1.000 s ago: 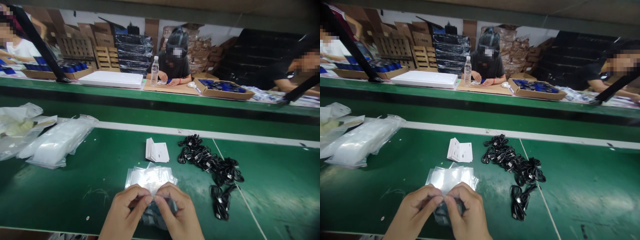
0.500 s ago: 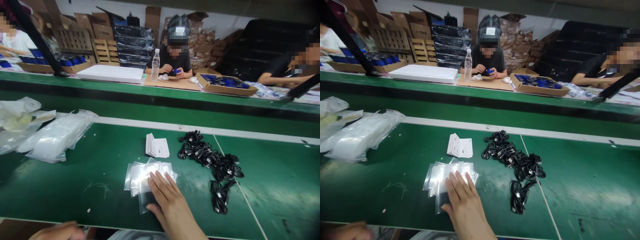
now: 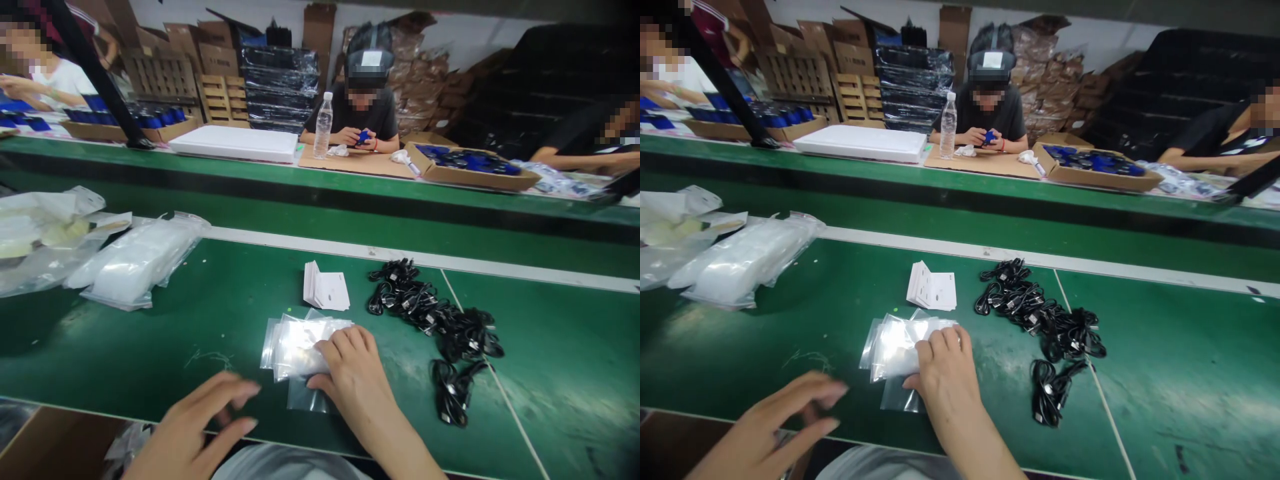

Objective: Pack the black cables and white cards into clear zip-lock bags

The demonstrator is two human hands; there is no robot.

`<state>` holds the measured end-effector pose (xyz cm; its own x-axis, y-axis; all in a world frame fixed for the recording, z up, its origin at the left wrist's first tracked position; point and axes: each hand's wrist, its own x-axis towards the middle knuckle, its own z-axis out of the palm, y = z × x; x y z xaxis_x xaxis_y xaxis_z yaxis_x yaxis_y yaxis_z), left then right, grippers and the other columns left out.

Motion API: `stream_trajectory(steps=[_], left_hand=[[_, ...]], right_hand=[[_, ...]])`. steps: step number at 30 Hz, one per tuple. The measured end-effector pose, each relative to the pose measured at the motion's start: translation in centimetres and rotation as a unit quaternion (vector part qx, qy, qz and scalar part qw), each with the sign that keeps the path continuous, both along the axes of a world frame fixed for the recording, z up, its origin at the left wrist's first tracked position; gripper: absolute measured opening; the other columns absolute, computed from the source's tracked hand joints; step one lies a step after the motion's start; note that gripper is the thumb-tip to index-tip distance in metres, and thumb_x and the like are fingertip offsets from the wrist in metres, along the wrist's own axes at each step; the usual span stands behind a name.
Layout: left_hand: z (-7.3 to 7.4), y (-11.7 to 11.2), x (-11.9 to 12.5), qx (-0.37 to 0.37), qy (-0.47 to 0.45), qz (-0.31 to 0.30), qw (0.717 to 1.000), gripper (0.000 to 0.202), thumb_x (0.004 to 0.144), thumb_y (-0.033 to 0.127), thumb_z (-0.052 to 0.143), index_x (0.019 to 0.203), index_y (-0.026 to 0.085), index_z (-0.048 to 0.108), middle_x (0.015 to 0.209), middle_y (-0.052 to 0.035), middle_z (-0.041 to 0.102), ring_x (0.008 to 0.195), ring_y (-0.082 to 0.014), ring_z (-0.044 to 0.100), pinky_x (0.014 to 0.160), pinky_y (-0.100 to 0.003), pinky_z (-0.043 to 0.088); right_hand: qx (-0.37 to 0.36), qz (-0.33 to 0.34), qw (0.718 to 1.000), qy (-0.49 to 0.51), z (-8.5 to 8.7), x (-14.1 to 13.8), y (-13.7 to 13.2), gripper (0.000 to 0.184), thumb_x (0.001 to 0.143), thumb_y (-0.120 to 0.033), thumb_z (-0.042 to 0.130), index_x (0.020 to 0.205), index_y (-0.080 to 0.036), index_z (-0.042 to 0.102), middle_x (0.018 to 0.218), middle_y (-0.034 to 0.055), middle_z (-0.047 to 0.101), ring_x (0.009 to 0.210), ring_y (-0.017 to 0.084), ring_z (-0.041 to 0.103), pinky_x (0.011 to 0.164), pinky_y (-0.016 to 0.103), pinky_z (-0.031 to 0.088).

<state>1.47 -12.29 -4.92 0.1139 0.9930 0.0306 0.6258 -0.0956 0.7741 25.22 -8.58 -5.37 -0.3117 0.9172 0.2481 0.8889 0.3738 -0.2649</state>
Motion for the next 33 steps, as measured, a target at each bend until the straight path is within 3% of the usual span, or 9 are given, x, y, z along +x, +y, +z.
stream_trajectory(steps=[3,6,8,12,16,18,21,23,33], left_hand=[[1.5,3.1,5.1,0.032,0.049,-0.081,0.995,0.044,0.069,0.027,0.068,0.113,0.028,0.060,0.116,-0.0043,0.064,0.105,-0.0253,0.058,0.089,-0.036,0.047],[2.7,4.9,7.4,-0.058,0.030,-0.133,0.989,0.022,0.076,0.022,0.061,0.097,0.025,0.065,0.088,-0.0001,0.072,0.082,-0.0194,0.066,0.077,-0.029,0.051],[3.0,5.4,7.1,-0.108,0.015,-0.103,0.989,0.011,0.079,0.025,0.057,0.086,0.024,0.066,0.073,0.0028,0.071,0.067,-0.0155,0.065,0.066,-0.025,0.052],[2.6,5.8,4.8,-0.124,-0.007,-0.032,0.992,0.021,0.079,0.038,0.056,0.090,0.023,0.065,0.069,0.0018,0.068,0.062,-0.0154,0.065,0.057,-0.023,0.052],[2.2,5.2,4.3,0.083,0.069,0.046,0.993,0.024,0.079,0.039,0.059,0.097,0.023,0.063,0.087,-0.0021,0.067,0.077,-0.0183,0.066,0.068,-0.027,0.053],[2.2,4.4,5.1,0.172,0.082,0.007,0.982,0.018,0.080,0.036,0.060,0.094,0.025,0.063,0.087,-0.0005,0.065,0.073,-0.0145,0.065,0.067,-0.023,0.052],[2.2,3.5,6.7,0.181,0.030,-0.107,0.977,0.013,0.082,0.027,0.061,0.094,0.024,0.062,0.082,0.0027,0.066,0.064,-0.0081,0.065,0.063,-0.014,0.051],[2.2,3.2,7.4,0.170,0.003,-0.112,0.979,0.010,0.082,0.022,0.061,0.091,0.023,0.064,0.078,0.0037,0.067,0.063,-0.0069,0.065,0.062,-0.011,0.051],[2.1,3.2,7.2,0.063,-0.047,-0.104,0.991,0.013,0.082,0.023,0.058,0.088,0.025,0.069,0.075,0.0034,0.070,0.061,-0.0077,0.067,0.055,-0.010,0.052]], right_hand=[[-0.035,0.067,0.996,0.039,1.0,0.3,0.3,0.014,0.069,-0.020,0.077,0.071,-0.017,0.063,0.070,0.0022,0.061,0.074,0.021,0.053,0.077,0.036,0.039],[-0.096,0.070,0.981,0.152,2.0,1.0,-0.2,0.005,0.081,-0.016,0.065,0.078,-0.019,0.063,0.075,0.0002,0.062,0.076,0.017,0.054,0.076,0.031,0.038],[-0.154,0.022,0.959,0.238,2.4,1.7,-0.7,0.005,0.082,-0.015,0.063,0.083,-0.019,0.062,0.079,-0.0004,0.063,0.078,0.015,0.055,0.075,0.028,0.038],[-0.281,-0.054,0.879,0.382,2.2,2.7,-1.2,0.012,0.081,-0.020,0.060,0.070,-0.017,0.059,0.062,-0.0038,0.053,0.060,0.011,0.050,0.058,0.022,0.037],[-0.339,-0.082,0.801,0.487,1.4,1.6,-0.8,0.017,0.077,-0.028,0.063,0.066,-0.016,0.057,0.055,-0.0048,0.050,0.050,0.009,0.045,0.049,0.021,0.035],[-0.341,-0.106,0.775,0.522,1.3,0.7,-0.5,0.019,0.074,-0.030,0.066,0.065,-0.015,0.057,0.052,-0.0039,0.053,0.047,0.009,0.046,0.045,0.020,0.037],[-0.351,-0.092,0.732,0.576,1.6,-0.2,-0.2,0.023,0.071,-0.034,0.070,0.066,-0.015,0.058,0.052,-0.0027,0.058,0.046,0.008,0.050,0.045,0.019,0.041],[-0.358,-0.069,0.707,0.606,2.0,-0.4,-0.1,0.025,0.072,-0.037,0.069,0.069,-0.014,0.060,0.055,-0.0023,0.059,0.048,0.008,0.052,0.049,0.019,0.045],[-0.362,-0.034,0.714,0.598,2.4,-0.2,-0.2,0.022,0.079,-0.033,0.063,0.070,-0.013,0.062,0.059,-0.0008,0.060,0.055,0.009,0.055,0.057,0.021,0.047]])
